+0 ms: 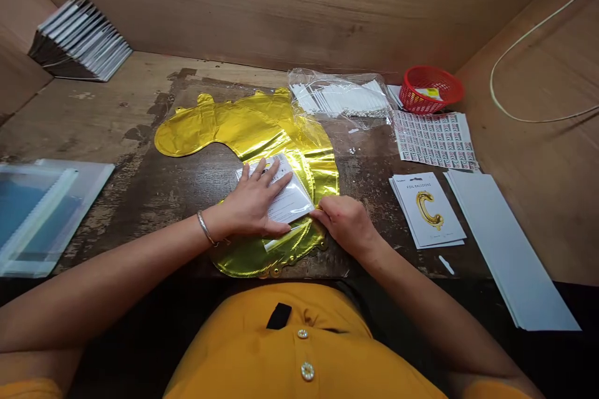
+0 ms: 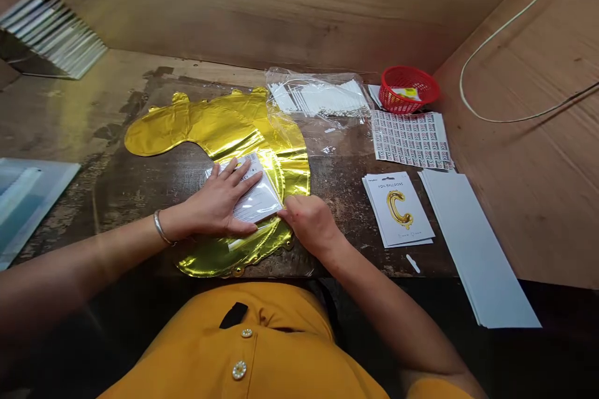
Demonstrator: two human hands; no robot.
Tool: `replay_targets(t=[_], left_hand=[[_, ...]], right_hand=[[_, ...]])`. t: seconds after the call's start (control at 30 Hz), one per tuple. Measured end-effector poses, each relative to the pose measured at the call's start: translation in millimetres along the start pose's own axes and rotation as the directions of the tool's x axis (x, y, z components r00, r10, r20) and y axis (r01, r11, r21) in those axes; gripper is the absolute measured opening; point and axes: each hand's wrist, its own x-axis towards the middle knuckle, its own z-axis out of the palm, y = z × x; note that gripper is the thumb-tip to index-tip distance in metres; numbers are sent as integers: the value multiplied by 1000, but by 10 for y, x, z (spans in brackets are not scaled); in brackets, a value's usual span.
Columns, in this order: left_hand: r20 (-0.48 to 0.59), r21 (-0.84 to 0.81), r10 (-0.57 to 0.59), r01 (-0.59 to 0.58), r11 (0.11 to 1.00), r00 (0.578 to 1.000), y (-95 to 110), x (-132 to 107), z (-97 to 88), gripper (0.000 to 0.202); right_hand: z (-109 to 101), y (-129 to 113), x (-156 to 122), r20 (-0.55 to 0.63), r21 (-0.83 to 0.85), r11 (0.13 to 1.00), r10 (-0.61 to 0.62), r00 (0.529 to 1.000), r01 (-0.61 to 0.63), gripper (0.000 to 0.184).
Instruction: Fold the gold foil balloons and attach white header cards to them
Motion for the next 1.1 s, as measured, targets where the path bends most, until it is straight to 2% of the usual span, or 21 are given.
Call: replay_targets(t=[0.13, 0.27, 0.33, 0.4, 0.47, 0.53, 0.63, 0.67, 0.73, 0.8, 0.9, 0.97, 1.03, 1.1], left_hand=[[-11, 5, 20, -20, 1000, 1000, -4, -17, -10, 108], [-29, 20, 27, -26, 999, 999, -22, -12, 14, 107], [-36, 15, 33, -32, 999, 999, -22, 8, 20, 107], [-38, 3, 64, -64, 998, 997, -13, 21, 5, 109], [-67, -4, 114, -115, 993, 991, -4, -10, -28, 109], [-159, -3, 150, -152, 988, 976, -5, -123, -55, 91], [-270, -23, 252, -268, 963, 929, -30, -439, -16, 36], [-270, -39, 298, -319, 947, 916, -41, -557, 24, 29], [-256, -65, 362, -390, 919, 896, -61, -757, 130, 31], [-273, -71, 364, -396, 916, 891, -68, -861, 234, 37], [-345, -72, 358, -405, 911, 868, -52, -845, 318, 37], [-380, -88, 357, -417, 905, 853, -38, -800, 323, 34], [-384, -122, 343, -416, 901, 857, -33, -782, 311, 32], [-366, -154, 321, -397, 905, 874, -38, -799, 299, 34]], right_hand=[[6, 7, 3, -9, 77, 996, -49, 999, 49, 18], [2, -63, 8, -38, -7, 998, -63, 997, 63, 21], [12, -102, 4, -106, -16, 997, -74, 992, 73, 16], [43, -122, -21, -177, 19, 986, -160, 971, 166, 15], [91, -117, -65, -198, 73, 953, -273, 941, 292, 19], [133, -101, -116, -176, 121, 929, -328, 928, 351, 21], [127, -107, -176, -147, 117, 943, -293, 945, 311, 25], [102, -128, -182, -139, 102, 949, -283, 949, 298, 26], [32, -203, -167, -131, 67, 954, -283, 950, 293, 24], [-30, -313, -112, -129, 65, 945, -310, 942, 320, 18], [-31, -476, 3, -78, 216, 917, -326, 942, 335, 10], [29, -538, 64, -12, 361, 887, -303, 953, 287, 5], [100, -559, 91, 30, 449, 861, -280, 960, 238, 2], [149, -559, 83, 34, 462, 858, -271, 962, 225, 9]])
